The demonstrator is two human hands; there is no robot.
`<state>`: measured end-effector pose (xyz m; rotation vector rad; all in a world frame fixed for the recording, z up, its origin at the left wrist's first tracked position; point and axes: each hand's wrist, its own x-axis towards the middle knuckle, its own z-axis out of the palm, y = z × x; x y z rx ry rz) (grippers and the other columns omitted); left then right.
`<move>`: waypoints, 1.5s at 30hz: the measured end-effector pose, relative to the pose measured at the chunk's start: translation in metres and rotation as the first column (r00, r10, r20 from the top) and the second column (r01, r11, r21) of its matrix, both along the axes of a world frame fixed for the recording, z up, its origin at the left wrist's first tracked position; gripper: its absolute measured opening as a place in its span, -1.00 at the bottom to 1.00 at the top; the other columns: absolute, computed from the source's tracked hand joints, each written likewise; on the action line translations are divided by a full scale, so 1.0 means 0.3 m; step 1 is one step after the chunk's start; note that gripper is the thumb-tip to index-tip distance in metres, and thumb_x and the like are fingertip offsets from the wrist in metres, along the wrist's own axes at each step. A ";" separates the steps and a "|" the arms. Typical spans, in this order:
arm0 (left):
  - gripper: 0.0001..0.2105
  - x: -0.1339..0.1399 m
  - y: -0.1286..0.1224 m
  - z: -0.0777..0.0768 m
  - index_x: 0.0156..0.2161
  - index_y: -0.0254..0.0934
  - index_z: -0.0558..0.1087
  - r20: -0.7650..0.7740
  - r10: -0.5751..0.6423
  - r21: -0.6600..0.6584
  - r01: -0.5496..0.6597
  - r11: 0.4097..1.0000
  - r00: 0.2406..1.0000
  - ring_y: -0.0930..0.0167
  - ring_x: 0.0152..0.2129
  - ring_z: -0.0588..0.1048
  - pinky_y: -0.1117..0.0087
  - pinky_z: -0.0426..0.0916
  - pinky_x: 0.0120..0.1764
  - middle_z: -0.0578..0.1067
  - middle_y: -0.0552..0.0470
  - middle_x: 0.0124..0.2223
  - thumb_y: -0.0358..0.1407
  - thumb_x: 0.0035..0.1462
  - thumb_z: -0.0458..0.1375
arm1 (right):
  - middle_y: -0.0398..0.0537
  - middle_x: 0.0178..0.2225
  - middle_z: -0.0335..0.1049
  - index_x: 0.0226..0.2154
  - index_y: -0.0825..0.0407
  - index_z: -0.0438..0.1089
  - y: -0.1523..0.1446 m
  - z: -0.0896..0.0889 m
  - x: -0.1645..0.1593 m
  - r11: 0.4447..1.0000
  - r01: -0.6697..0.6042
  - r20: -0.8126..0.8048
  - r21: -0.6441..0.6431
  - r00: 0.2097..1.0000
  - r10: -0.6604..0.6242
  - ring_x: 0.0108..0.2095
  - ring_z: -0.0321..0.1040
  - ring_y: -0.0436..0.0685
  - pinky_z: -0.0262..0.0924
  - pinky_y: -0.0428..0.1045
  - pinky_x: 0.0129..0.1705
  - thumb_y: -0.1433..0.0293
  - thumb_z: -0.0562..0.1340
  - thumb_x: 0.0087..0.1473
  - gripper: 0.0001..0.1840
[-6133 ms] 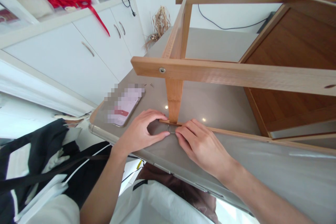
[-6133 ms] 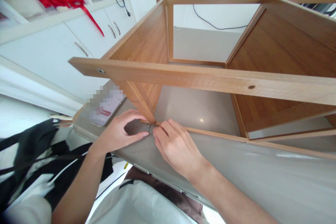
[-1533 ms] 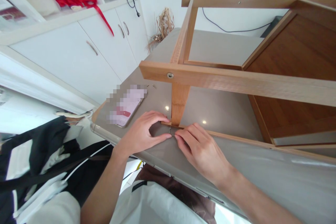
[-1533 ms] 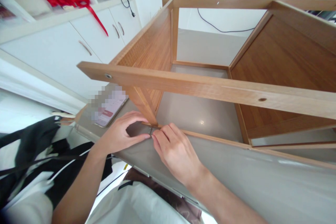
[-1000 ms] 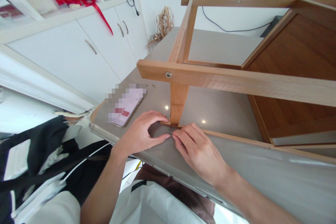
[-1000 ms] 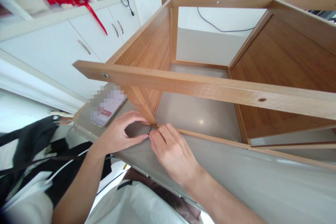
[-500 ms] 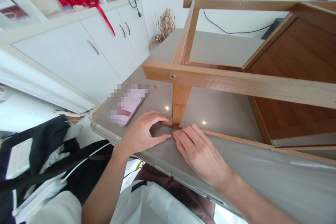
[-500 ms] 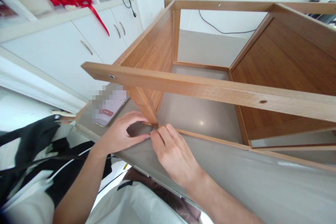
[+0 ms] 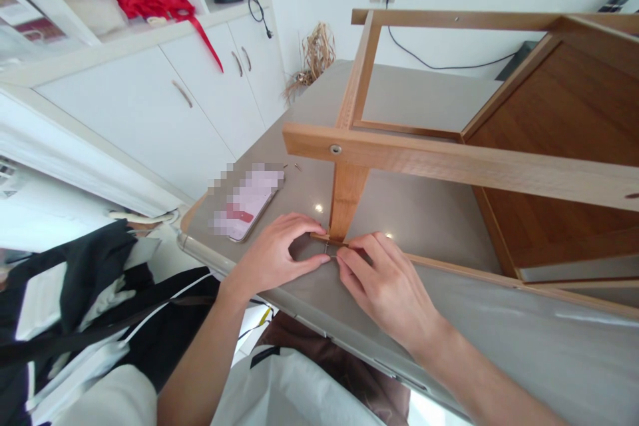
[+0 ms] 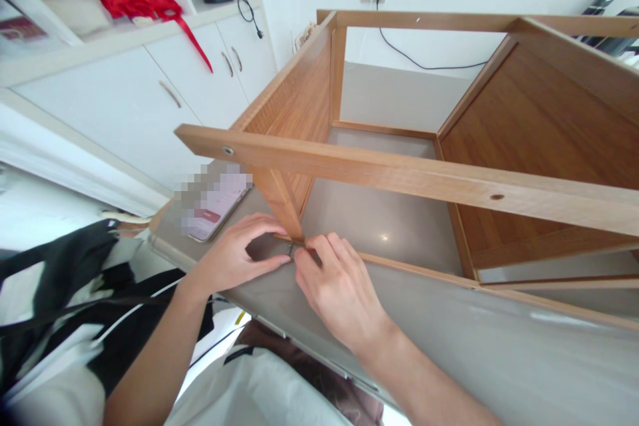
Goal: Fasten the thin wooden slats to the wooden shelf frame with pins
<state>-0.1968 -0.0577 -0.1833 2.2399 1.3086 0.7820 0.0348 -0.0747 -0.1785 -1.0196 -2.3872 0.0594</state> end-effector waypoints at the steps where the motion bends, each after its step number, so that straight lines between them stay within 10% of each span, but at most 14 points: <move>1: -0.71 0.001 0.000 -0.001 -0.04 -0.16 0.46 -0.001 0.002 0.002 -0.002 1.000 1.000 0.32 -0.04 0.49 0.26 0.35 0.07 0.57 0.02 -0.06 -0.15 0.18 0.32 | -0.02 -0.25 0.37 -0.29 0.06 0.43 0.000 0.001 0.001 1.000 0.005 0.007 -0.009 1.000 -0.005 -0.25 0.25 0.11 0.21 0.04 -0.19 0.53 0.22 0.23 -0.90; 45: -0.70 0.000 0.003 0.007 -0.05 -0.15 0.46 0.010 -0.001 -0.024 0.002 1.000 1.000 0.35 -0.06 0.49 0.30 0.36 0.06 0.56 0.05 -0.07 -0.14 0.15 0.34 | -0.05 -0.28 0.33 -0.25 0.07 0.39 -0.001 -0.004 0.008 0.998 -0.033 0.077 -0.051 0.996 0.037 -0.25 0.22 0.13 0.19 0.05 -0.18 0.52 0.19 0.27 -0.92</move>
